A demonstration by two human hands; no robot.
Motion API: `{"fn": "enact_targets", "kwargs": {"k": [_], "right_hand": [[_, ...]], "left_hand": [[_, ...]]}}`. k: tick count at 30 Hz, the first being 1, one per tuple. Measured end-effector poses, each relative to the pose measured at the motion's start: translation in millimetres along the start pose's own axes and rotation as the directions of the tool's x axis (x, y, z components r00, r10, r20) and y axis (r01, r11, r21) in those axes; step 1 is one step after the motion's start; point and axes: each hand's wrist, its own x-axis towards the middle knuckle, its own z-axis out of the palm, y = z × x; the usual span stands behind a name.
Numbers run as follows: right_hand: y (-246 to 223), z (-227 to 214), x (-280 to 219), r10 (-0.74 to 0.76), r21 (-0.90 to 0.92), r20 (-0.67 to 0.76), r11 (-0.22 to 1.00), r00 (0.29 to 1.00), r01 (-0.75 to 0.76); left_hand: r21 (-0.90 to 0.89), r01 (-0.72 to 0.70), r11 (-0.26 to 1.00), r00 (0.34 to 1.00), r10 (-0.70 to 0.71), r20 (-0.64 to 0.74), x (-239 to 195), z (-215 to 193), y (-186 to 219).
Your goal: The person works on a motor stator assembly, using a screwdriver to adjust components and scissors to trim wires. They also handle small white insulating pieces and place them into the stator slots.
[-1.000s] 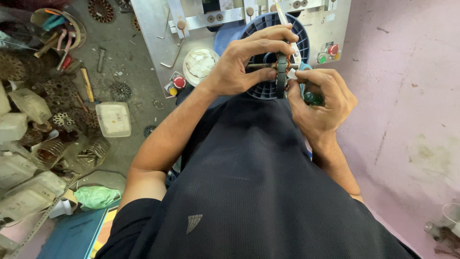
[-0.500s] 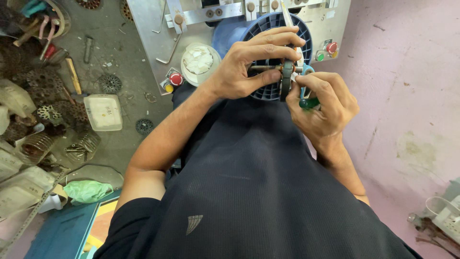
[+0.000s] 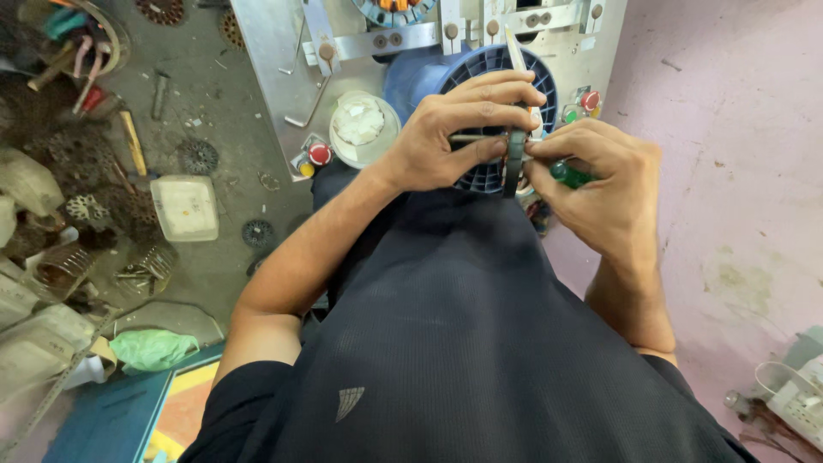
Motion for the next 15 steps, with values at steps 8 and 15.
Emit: {"fn": "enact_targets", "kwargs": {"k": [8,15], "right_hand": [[16,-15,31,0.143,0.154,0.175,0.973,0.974,-0.170],[26,-16,43,0.220,0.238,0.273,0.928,0.937,-0.287]], "left_hand": [[-0.097,0.065,0.993,0.997,-0.060,0.056,12,-7,9],[-0.179,0.109,0.978,0.993,-0.099,0.067,14,-4,9]]}}
